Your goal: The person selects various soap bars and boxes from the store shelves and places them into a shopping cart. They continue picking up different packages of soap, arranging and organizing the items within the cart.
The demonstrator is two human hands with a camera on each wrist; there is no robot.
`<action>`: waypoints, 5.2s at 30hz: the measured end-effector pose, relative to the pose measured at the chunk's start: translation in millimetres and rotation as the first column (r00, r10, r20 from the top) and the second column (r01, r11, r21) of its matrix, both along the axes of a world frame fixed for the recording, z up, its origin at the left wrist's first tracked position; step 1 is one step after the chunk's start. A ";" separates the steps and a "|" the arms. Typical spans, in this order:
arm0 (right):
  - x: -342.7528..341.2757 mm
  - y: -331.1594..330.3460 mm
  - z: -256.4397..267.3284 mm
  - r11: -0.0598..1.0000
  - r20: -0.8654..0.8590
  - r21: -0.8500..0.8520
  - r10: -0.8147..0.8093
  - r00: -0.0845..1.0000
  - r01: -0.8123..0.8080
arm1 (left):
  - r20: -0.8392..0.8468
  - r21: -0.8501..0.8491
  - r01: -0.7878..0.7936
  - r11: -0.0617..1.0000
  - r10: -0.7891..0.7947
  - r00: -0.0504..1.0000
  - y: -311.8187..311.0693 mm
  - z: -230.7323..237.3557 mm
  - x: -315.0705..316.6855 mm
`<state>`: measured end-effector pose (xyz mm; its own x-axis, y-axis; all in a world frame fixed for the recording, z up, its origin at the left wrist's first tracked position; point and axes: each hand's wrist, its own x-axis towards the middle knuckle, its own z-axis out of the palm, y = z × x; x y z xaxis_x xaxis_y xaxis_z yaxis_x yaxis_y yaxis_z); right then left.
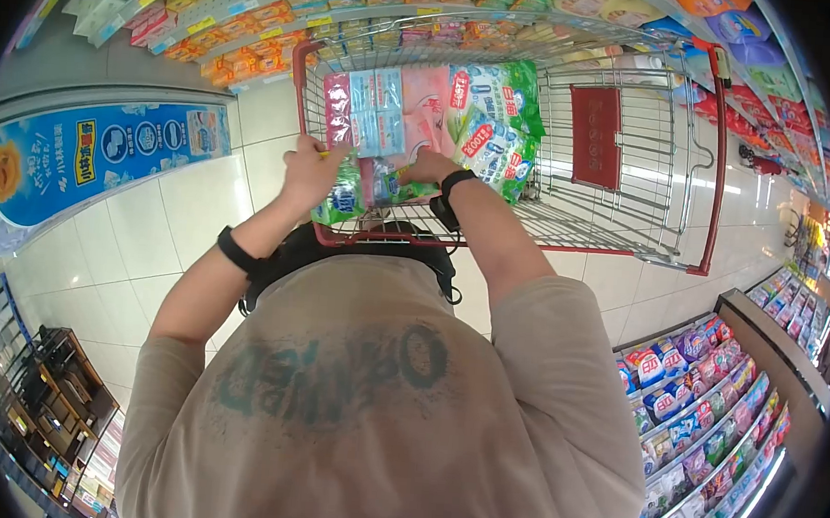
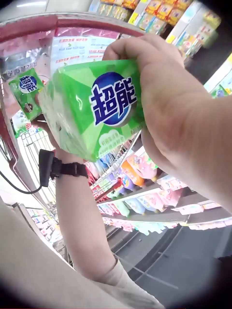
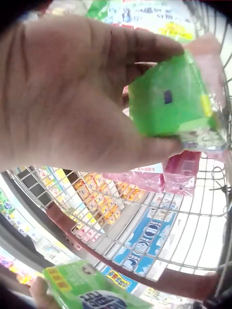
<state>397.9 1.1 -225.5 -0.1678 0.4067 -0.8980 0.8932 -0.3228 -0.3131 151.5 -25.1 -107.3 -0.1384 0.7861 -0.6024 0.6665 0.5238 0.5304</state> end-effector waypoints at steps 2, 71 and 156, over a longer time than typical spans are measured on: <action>-6.5 1.5 16.8 0.999 0.018 -0.026 0.022 1.000 -0.021 | -0.050 -0.111 0.036 0.993 -0.042 0.998 5.4 -18.4 21.0; 158.2 -107.3 124.9 0.499 -0.033 0.715 -0.675 0.737 0.490 | -0.538 -0.097 0.895 0.436 -0.779 0.321 20.4 -38.0 -43.9; -155.7 341.3 312.1 0.350 0.342 0.877 0.028 0.939 -0.330 | -0.457 0.362 0.512 0.779 -0.330 0.826 -13.4 -76.0 -256.8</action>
